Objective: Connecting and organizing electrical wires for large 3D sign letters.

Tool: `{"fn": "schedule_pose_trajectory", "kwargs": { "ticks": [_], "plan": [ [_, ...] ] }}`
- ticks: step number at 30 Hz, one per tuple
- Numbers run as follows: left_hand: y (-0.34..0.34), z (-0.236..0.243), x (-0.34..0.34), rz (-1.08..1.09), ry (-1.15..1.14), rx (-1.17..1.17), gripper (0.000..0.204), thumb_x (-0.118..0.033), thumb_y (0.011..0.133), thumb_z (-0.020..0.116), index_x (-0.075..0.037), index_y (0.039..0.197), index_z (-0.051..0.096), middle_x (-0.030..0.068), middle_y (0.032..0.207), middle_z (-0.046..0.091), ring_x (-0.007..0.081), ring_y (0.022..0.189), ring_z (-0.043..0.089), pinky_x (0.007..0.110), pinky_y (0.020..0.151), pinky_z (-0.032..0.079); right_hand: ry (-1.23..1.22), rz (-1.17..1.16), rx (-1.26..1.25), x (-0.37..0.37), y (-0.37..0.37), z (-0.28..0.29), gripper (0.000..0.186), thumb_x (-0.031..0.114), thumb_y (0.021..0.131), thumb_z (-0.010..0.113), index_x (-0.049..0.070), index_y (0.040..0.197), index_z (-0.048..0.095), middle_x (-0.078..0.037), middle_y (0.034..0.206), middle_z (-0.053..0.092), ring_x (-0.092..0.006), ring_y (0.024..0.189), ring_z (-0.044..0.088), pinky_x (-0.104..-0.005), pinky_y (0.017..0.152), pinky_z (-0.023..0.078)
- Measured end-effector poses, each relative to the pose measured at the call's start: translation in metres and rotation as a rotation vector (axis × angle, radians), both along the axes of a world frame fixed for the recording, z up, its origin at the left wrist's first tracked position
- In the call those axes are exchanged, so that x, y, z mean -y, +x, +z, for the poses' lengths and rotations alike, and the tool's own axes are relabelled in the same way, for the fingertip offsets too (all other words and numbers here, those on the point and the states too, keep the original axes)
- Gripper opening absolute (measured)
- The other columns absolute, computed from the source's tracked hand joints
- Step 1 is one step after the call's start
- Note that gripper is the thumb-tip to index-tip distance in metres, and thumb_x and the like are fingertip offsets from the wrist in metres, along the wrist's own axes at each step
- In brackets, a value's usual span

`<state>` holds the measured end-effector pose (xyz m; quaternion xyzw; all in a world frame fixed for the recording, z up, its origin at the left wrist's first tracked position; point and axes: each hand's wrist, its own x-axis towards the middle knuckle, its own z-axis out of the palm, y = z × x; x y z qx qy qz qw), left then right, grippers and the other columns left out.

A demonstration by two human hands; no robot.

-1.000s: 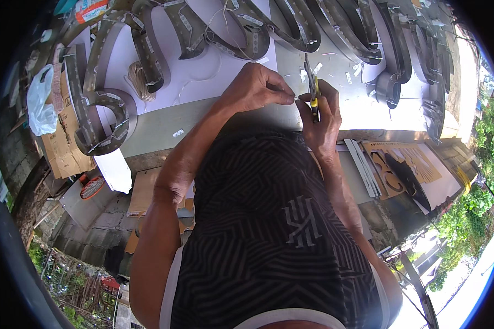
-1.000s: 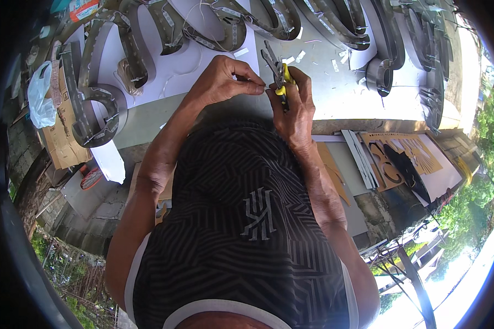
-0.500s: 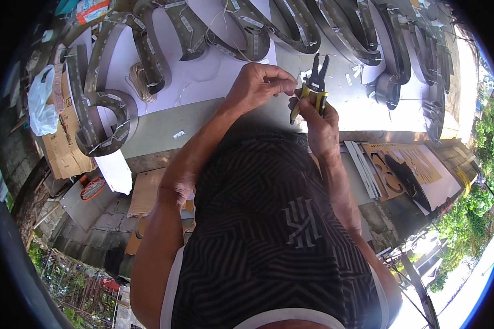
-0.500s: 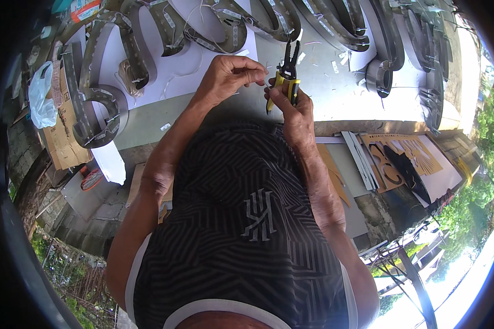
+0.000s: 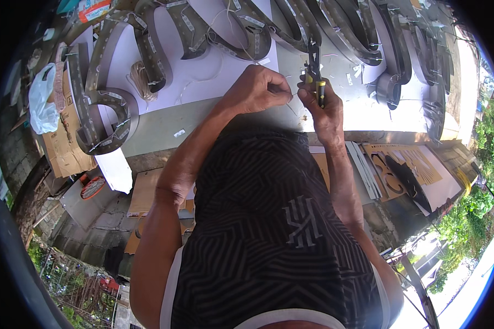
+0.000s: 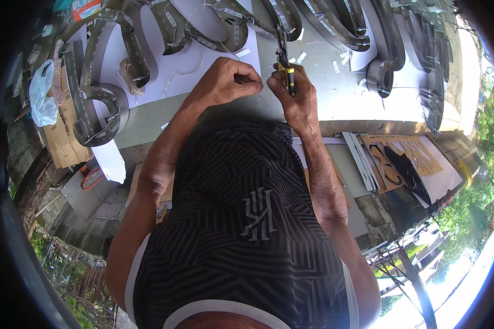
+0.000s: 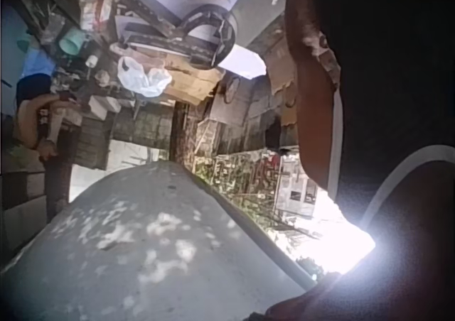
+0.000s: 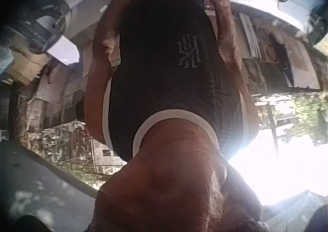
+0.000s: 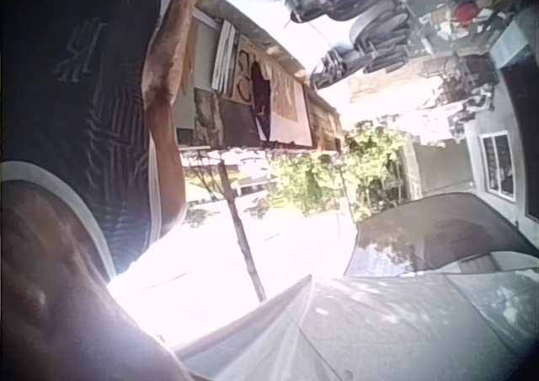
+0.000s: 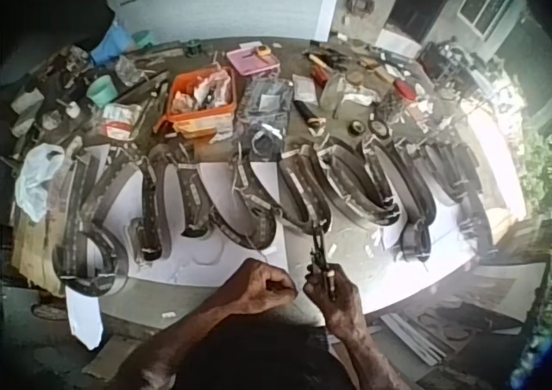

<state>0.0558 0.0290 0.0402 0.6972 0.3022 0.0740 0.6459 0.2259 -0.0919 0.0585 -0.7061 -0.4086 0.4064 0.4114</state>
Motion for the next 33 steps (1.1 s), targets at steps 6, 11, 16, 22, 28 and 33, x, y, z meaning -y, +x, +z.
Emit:
{"fn": "schedule_pose_trajectory", "kwargs": {
  "ticks": [6,11,16,22,28,33],
  "plan": [
    [-0.004,-0.005,0.004,0.047,-0.072,0.165,0.014,-0.014,0.083,0.075,-0.002,0.09,0.075,0.003,0.077,0.07,0.0088,0.071,0.062,0.025,0.066,0.049,-0.089,-0.07,-0.406,0.006,0.002,-0.004,0.02,0.016,0.089,0.07,-0.001,0.099,0.067,-0.012,0.117,0.063,-0.0193,0.1,0.062,-0.0348,0.091,0.047],
    [0.001,-0.007,0.012,0.136,-0.088,0.225,0.012,-0.011,0.085,0.074,-0.003,0.094,0.075,0.0027,0.083,0.07,0.0079,0.073,0.061,0.024,0.067,0.049,0.041,-0.19,-0.555,0.009,-0.001,-0.01,0.02,0.014,0.089,0.069,0.0,0.102,0.064,-0.014,0.117,0.064,-0.02,0.105,0.061,-0.0354,0.096,0.045],
    [0.004,-0.009,0.008,0.051,0.237,0.204,0.014,-0.014,0.086,0.074,-0.002,0.093,0.072,0.0033,0.085,0.07,0.008,0.072,0.06,0.023,0.066,0.048,0.016,-0.205,-0.402,0.004,0.0,-0.005,0.014,0.011,0.088,0.069,0.0,0.096,0.064,-0.013,0.119,0.062,-0.0203,0.105,0.061,-0.0353,0.096,0.045],
    [0.005,-0.002,0.008,0.09,-0.181,0.238,0.012,-0.01,0.09,0.069,0.0,0.096,0.069,0.0061,0.083,0.07,0.0116,0.075,0.066,0.026,0.07,0.051,0.045,-0.207,-0.544,0.003,0.003,0.001,0.011,0.007,0.086,0.07,-0.001,0.092,0.064,-0.015,0.12,0.061,-0.0214,0.105,0.061,-0.0363,0.095,0.045],
    [0.0,-0.017,0.001,-0.006,-0.155,0.239,0.014,-0.01,0.087,0.072,-0.001,0.098,0.073,0.0052,0.076,0.07,0.0094,0.069,0.063,0.027,0.063,0.049,-0.077,-0.201,-0.621,-0.007,0.001,0.006,0.009,0.003,0.085,0.071,-0.001,0.09,0.065,-0.016,0.119,0.061,-0.0215,0.104,0.06,-0.0363,0.096,0.044],
    [-0.009,-0.007,-0.003,-0.053,0.032,0.183,0.017,-0.014,0.081,0.076,-0.004,0.095,0.076,0.0049,0.078,0.073,0.0092,0.066,0.063,0.026,0.063,0.05,-0.134,-0.176,-0.742,-0.004,0.001,0.006,0.009,0.0,0.084,0.068,0.0,0.091,0.063,-0.015,0.115,0.063,-0.0187,0.097,0.058,-0.0329,0.092,0.044]
  ]
}}
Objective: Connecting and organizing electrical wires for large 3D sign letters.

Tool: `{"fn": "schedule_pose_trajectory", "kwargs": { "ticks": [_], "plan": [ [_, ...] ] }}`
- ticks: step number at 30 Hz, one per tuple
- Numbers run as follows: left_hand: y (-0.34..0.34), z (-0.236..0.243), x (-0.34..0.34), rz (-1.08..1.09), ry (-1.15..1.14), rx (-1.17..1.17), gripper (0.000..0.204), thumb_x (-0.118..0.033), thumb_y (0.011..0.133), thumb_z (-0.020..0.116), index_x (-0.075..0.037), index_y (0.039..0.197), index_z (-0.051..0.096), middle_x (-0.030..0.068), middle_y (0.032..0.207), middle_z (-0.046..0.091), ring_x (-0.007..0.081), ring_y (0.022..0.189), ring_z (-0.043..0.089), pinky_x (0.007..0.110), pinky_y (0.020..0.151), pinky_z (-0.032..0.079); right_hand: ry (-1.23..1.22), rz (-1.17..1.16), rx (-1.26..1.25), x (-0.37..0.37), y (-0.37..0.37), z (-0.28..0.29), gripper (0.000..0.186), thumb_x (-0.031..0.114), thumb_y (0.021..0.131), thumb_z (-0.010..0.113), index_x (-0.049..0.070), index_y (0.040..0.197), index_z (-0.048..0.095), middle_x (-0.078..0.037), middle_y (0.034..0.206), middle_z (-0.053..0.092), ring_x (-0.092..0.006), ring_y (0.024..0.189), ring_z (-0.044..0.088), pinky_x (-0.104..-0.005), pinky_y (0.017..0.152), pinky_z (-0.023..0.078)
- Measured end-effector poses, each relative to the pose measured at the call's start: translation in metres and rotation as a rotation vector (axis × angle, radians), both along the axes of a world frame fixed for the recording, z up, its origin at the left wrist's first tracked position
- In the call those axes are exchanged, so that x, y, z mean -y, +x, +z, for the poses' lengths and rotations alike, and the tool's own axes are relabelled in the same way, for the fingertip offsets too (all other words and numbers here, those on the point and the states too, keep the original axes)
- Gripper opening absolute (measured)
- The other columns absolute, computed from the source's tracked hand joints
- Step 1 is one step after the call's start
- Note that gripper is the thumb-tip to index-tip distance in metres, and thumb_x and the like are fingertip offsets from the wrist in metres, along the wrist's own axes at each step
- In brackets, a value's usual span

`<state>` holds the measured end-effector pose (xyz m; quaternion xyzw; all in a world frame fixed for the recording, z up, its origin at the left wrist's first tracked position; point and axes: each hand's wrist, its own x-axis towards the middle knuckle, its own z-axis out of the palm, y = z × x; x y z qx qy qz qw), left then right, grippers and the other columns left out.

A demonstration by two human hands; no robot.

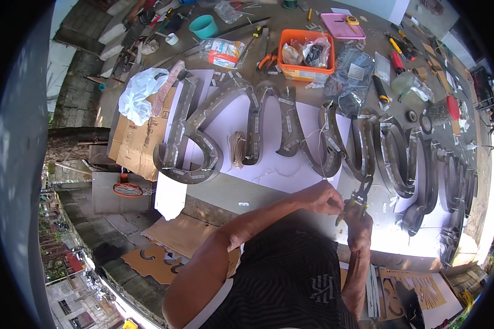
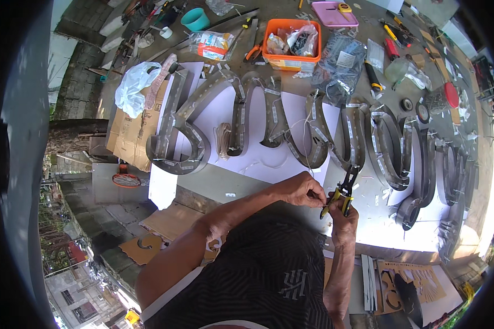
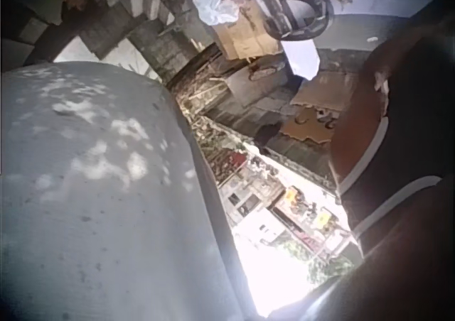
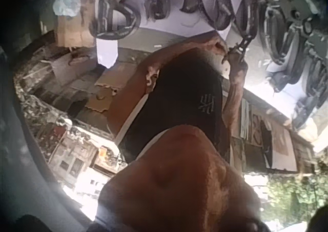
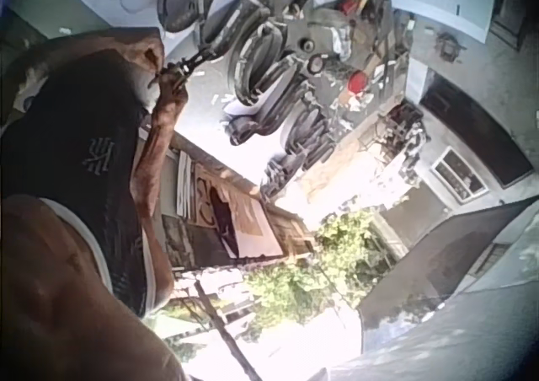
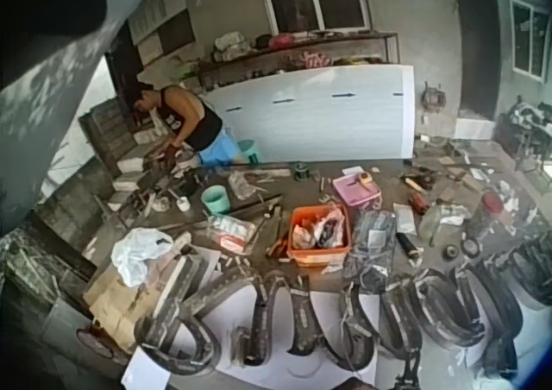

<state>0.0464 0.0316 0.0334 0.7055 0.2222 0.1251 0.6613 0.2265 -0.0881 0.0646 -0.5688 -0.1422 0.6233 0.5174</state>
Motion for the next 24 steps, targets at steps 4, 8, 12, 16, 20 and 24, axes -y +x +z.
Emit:
{"fn": "schedule_pose_trajectory", "kwargs": {
  "ticks": [4,8,12,16,20,24],
  "plan": [
    [0.002,0.0,-0.002,-0.036,-0.043,-0.018,0.016,-0.016,0.08,0.076,-0.006,0.093,0.076,0.0029,0.073,0.072,0.0094,0.063,0.062,0.027,0.06,0.048,0.103,0.019,0.104,0.001,0.001,-0.012,0.023,0.004,0.085,0.063,-0.006,0.106,0.063,-0.008,0.098,0.064,-0.0164,0.082,0.06,-0.0287,0.075,0.049],
    [-0.001,0.004,-0.003,-0.015,-0.084,0.008,0.015,-0.015,0.079,0.076,-0.006,0.091,0.076,0.002,0.072,0.071,0.0084,0.06,0.06,0.027,0.056,0.046,0.112,0.019,0.149,-0.005,-0.007,-0.006,0.017,0.004,0.085,0.063,-0.003,0.101,0.064,-0.005,0.096,0.062,-0.0148,0.086,0.058,-0.0291,0.083,0.045],
    [-0.001,0.008,0.002,-0.03,-0.064,0.007,0.013,-0.014,0.078,0.076,-0.006,0.088,0.076,0.0007,0.069,0.07,0.0069,0.056,0.057,0.026,0.053,0.043,0.1,0.079,0.164,0.002,-0.002,-0.007,0.019,0.007,0.086,0.066,-0.002,0.103,0.064,-0.008,0.107,0.064,-0.0165,0.099,0.057,-0.0333,0.094,0.042],
    [0.002,0.005,0.003,0.118,-0.125,0.048,0.011,-0.014,0.077,0.074,-0.005,0.083,0.076,0.0005,0.067,0.068,0.0058,0.057,0.055,0.026,0.053,0.042,0.092,0.099,0.231,-0.002,0.001,-0.006,0.02,0.011,0.09,0.065,-0.002,0.105,0.065,-0.008,0.105,0.065,-0.0153,0.096,0.058,-0.0329,0.093,0.042],
    [-0.005,0.015,-0.005,0.217,-0.203,-0.049,0.016,-0.017,0.078,0.076,-0.004,0.086,0.075,0.0014,0.071,0.07,0.006,0.063,0.059,0.025,0.059,0.045,0.07,0.059,0.226,-0.009,-0.004,0.016,0.029,0.024,0.097,0.06,-0.002,0.109,0.065,-0.011,0.105,0.066,-0.0198,0.095,0.062,-0.0382,0.093,0.046],
    [-0.006,0.019,-0.013,0.353,-0.34,0.019,0.014,-0.013,0.077,0.076,-0.002,0.085,0.075,0.0027,0.075,0.07,0.0065,0.07,0.062,0.023,0.064,0.047,0.084,0.107,0.266,0.001,0.006,0.019,0.04,0.034,0.1,0.054,-0.003,0.111,0.064,-0.012,0.103,0.067,-0.0206,0.093,0.062,-0.0379,0.092,0.046]
  ]
}}
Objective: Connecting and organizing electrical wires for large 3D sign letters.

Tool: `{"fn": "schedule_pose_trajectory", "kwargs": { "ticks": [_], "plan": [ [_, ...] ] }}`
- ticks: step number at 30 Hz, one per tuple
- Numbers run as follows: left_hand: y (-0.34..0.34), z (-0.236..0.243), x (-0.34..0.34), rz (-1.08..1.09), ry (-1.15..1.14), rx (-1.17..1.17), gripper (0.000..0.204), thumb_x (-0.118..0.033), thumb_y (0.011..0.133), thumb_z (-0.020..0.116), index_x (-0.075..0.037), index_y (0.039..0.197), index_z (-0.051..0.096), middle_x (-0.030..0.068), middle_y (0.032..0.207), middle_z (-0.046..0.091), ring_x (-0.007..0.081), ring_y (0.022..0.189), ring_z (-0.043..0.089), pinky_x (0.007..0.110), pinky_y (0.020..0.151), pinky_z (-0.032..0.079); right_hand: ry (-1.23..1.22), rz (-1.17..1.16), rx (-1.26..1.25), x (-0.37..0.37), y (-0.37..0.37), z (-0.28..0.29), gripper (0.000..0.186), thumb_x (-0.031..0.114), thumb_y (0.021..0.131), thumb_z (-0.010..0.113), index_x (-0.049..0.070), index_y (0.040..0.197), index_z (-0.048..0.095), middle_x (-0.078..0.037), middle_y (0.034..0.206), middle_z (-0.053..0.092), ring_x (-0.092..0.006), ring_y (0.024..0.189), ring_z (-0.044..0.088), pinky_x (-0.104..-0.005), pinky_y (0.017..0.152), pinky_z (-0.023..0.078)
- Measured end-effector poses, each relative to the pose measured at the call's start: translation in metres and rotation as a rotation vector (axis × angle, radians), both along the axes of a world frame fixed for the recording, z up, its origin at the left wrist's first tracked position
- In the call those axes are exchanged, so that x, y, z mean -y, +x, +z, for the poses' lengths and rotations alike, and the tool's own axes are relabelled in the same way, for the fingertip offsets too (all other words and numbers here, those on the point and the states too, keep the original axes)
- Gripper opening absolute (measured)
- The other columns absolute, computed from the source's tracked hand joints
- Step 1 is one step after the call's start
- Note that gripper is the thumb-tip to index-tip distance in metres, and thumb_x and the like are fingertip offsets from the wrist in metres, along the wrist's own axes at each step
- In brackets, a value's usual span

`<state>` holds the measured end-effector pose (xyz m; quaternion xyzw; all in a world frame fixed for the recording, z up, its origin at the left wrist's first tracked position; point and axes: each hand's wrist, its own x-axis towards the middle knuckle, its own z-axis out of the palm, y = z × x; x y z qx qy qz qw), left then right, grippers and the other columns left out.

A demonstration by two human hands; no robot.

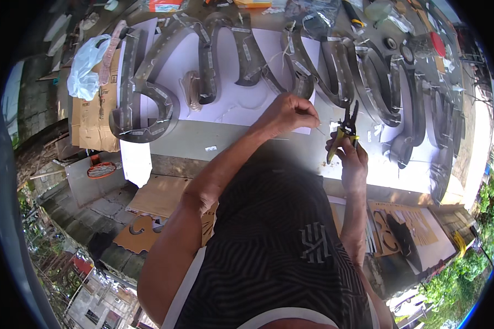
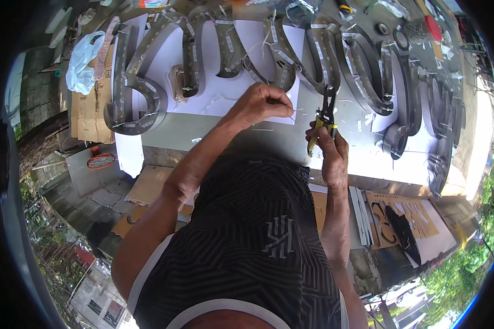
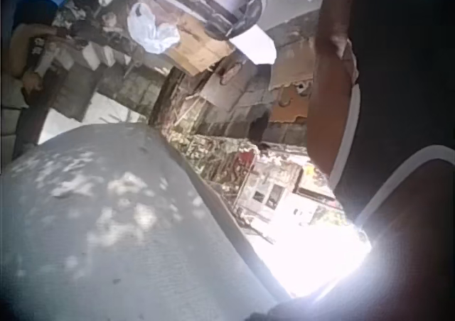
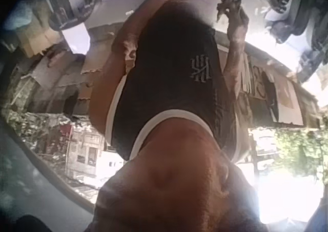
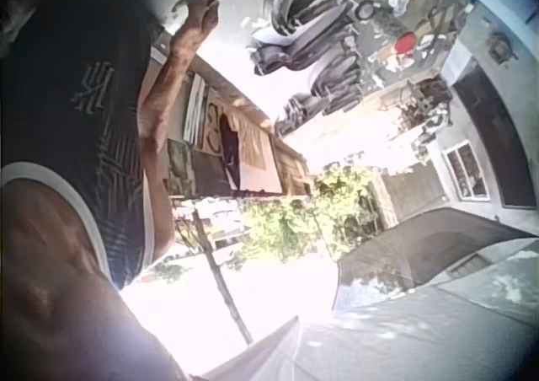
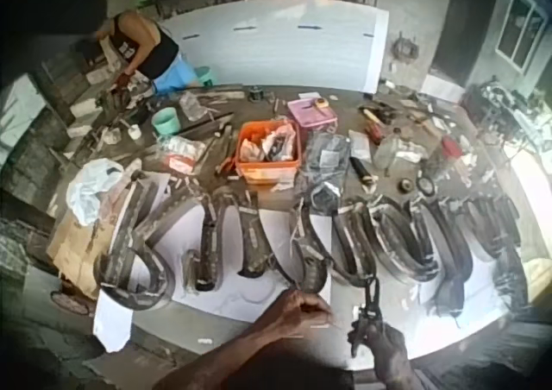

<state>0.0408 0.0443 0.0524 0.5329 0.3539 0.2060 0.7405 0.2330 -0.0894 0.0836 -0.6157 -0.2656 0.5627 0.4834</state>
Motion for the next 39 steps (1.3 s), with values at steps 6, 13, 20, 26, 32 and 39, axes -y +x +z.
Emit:
{"fn": "schedule_pose_trajectory", "kwargs": {
  "ticks": [6,13,20,26,32,39],
  "plan": [
    [0.003,-0.004,-0.004,0.023,0.069,-0.026,0.016,-0.015,0.079,0.075,-0.002,0.086,0.075,0.0035,0.08,0.071,0.0096,0.075,0.062,0.025,0.072,0.047,-0.056,0.128,0.14,0.022,-0.003,0.005,0.043,0.036,0.099,0.055,-0.003,0.114,0.063,-0.01,0.093,0.068,-0.0173,0.09,0.061,-0.0329,0.085,0.046],
    [0.0,-0.006,-0.001,-0.024,0.02,-0.053,0.017,-0.014,0.082,0.073,0.001,0.089,0.074,0.005,0.077,0.069,0.0099,0.072,0.062,0.025,0.071,0.05,-0.113,0.301,0.198,0.025,-0.011,0.016,0.036,0.028,0.098,0.056,-0.003,0.115,0.063,-0.01,0.092,0.065,-0.0162,0.088,0.061,-0.0306,0.08,0.046],
    [0.002,-0.006,-0.002,-0.052,-0.023,-0.004,0.016,-0.011,0.083,0.072,0.003,0.09,0.073,0.0085,0.08,0.071,0.0128,0.072,0.065,0.027,0.07,0.052,-0.105,0.319,0.167,0.021,-0.012,0.014,0.038,0.031,0.098,0.055,-0.003,0.114,0.063,-0.01,0.091,0.066,-0.0162,0.088,0.062,-0.0314,0.079,0.047],
    [0.001,-0.01,-0.002,-0.066,-0.043,0.028,0.015,-0.01,0.083,0.072,0.004,0.09,0.073,0.01,0.082,0.071,0.0139,0.072,0.066,0.027,0.07,0.053,-0.123,0.319,0.154,0.02,-0.011,0.012,0.038,0.031,0.099,0.055,-0.002,0.116,0.062,-0.01,0.093,0.066,-0.0163,0.088,0.062,-0.0316,0.081,0.048],
    [0.002,-0.015,0.0,-0.07,-0.065,0.029,0.014,-0.009,0.084,0.072,0.004,0.09,0.073,0.0108,0.082,0.071,0.0145,0.072,0.066,0.028,0.069,0.053,-0.131,0.328,0.176,0.018,-0.014,0.016,0.035,0.029,0.098,0.055,-0.002,0.113,0.063,-0.009,0.091,0.065,-0.0163,0.088,0.062,-0.0314,0.08,0.048],
    [0.004,-0.018,0.002,-0.079,-0.024,0.002,0.014,-0.009,0.082,0.073,0.003,0.09,0.073,0.01,0.081,0.071,0.0138,0.071,0.065,0.027,0.069,0.052,-0.107,0.389,0.302,0.019,-0.012,0.012,0.035,0.026,0.097,0.056,-0.005,0.111,0.064,-0.012,0.096,0.063,-0.0188,0.083,0.061,-0.0326,0.076,0.047]
  ]
}}
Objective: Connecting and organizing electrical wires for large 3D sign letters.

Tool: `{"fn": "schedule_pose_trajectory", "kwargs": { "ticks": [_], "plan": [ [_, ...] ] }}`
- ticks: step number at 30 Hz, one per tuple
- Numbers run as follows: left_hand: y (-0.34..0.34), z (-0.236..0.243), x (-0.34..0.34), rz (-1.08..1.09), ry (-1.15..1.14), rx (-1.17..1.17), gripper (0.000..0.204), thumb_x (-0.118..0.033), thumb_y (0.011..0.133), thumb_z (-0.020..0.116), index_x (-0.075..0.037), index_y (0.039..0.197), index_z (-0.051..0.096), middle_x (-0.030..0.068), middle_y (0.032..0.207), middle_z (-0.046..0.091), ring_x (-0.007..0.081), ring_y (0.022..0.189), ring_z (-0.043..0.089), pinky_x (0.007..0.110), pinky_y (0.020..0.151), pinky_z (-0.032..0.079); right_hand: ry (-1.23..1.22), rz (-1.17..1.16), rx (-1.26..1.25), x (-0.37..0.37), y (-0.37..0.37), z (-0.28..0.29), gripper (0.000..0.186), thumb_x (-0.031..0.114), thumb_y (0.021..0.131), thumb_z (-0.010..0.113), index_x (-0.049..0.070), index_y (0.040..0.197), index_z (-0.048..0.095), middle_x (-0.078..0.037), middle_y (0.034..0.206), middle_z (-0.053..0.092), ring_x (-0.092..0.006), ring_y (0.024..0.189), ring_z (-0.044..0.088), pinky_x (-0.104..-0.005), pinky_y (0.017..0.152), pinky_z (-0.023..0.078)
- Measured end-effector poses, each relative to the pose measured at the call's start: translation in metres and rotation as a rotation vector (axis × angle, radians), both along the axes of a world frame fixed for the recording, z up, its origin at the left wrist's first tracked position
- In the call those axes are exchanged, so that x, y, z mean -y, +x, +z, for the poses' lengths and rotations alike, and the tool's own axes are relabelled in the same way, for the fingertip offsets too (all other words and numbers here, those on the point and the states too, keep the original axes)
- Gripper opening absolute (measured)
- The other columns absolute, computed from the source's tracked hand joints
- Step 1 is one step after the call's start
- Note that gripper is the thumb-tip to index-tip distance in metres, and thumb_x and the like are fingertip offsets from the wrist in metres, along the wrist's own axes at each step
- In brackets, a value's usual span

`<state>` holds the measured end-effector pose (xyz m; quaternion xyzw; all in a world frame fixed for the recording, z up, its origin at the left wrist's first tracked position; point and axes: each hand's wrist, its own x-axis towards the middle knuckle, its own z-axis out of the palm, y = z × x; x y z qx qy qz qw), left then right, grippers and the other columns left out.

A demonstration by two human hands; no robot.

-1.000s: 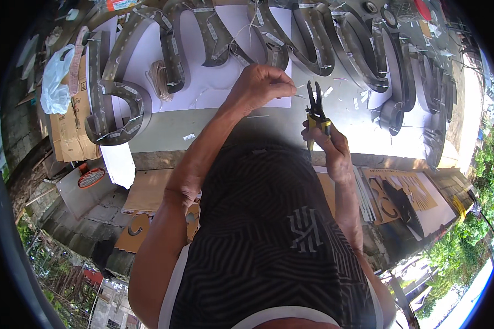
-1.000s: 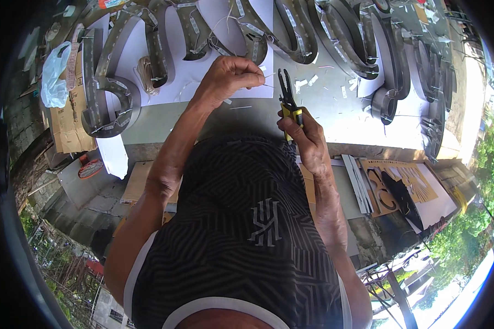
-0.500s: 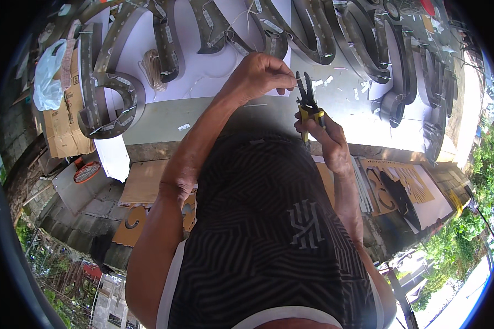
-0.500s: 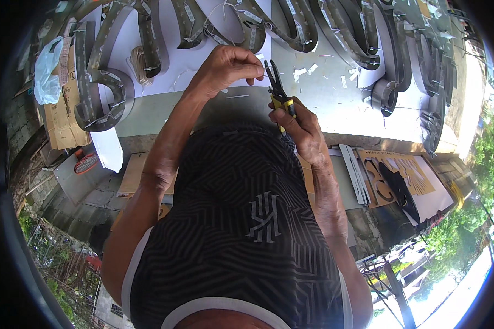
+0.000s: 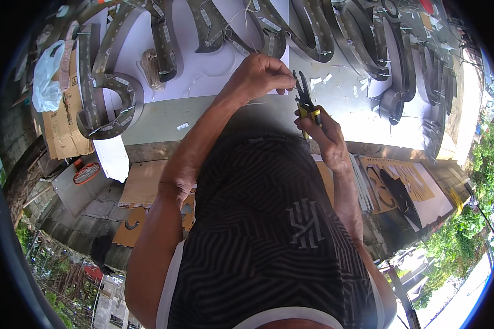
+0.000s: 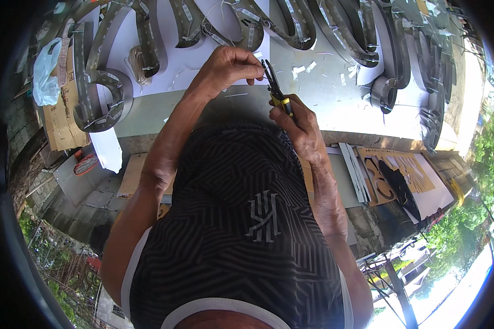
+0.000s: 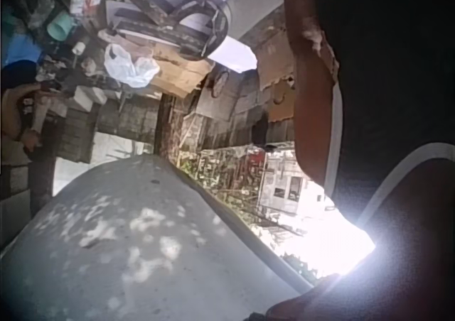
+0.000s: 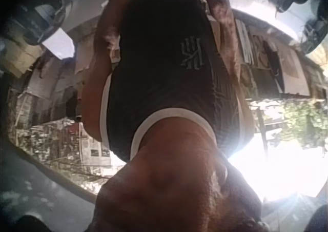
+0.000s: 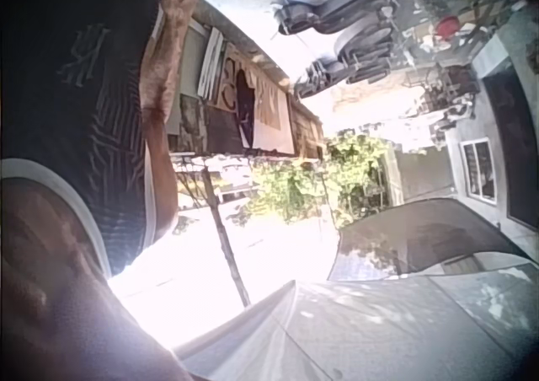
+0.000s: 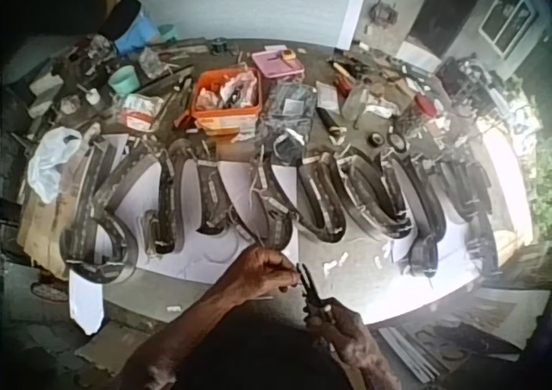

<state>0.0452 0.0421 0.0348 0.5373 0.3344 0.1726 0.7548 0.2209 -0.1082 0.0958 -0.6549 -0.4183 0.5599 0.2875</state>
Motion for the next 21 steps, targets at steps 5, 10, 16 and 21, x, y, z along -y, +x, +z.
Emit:
{"fn": "schedule_pose_trajectory", "kwargs": {
  "ticks": [5,10,16,21],
  "plan": [
    [-0.001,0.002,0.001,-0.002,-0.011,-0.019,0.014,-0.01,0.081,0.073,0.003,0.088,0.073,0.0086,0.079,0.07,0.0127,0.07,0.064,0.027,0.069,0.051,0.008,0.043,0.085,-0.001,-0.001,0.002,0.034,0.024,0.097,0.055,-0.006,0.109,0.065,-0.013,0.099,0.063,-0.0208,0.085,0.063,-0.0332,0.078,0.048],
    [-0.001,0.002,0.002,-0.001,-0.012,-0.024,0.015,-0.011,0.08,0.073,0.002,0.087,0.074,0.0073,0.077,0.069,0.0121,0.069,0.063,0.027,0.067,0.05,0.078,0.061,0.157,0.002,-0.003,-0.001,0.031,0.02,0.096,0.055,-0.007,0.106,0.065,-0.015,0.099,0.063,-0.0222,0.082,0.064,-0.0324,0.074,0.049],
    [-0.001,0.001,0.002,0.001,-0.017,-0.013,0.014,-0.011,0.079,0.072,0.002,0.086,0.073,0.007,0.077,0.069,0.0118,0.069,0.063,0.027,0.067,0.049,0.174,0.06,0.151,0.006,-0.003,-0.01,0.023,0.014,0.094,0.058,-0.007,0.102,0.062,-0.016,0.097,0.062,-0.0229,0.072,0.063,-0.0345,0.065,0.047],
    [0.0,0.001,0.003,0.009,-0.006,-0.028,0.014,-0.011,0.079,0.073,0.001,0.086,0.073,0.0065,0.077,0.068,0.0113,0.069,0.063,0.026,0.066,0.049,0.227,0.045,0.177,0.004,-0.007,-0.009,0.018,0.009,0.093,0.059,-0.008,0.098,0.061,-0.018,0.093,0.061,-0.0269,0.069,0.062,-0.0355,0.061,0.047]
  ]
}}
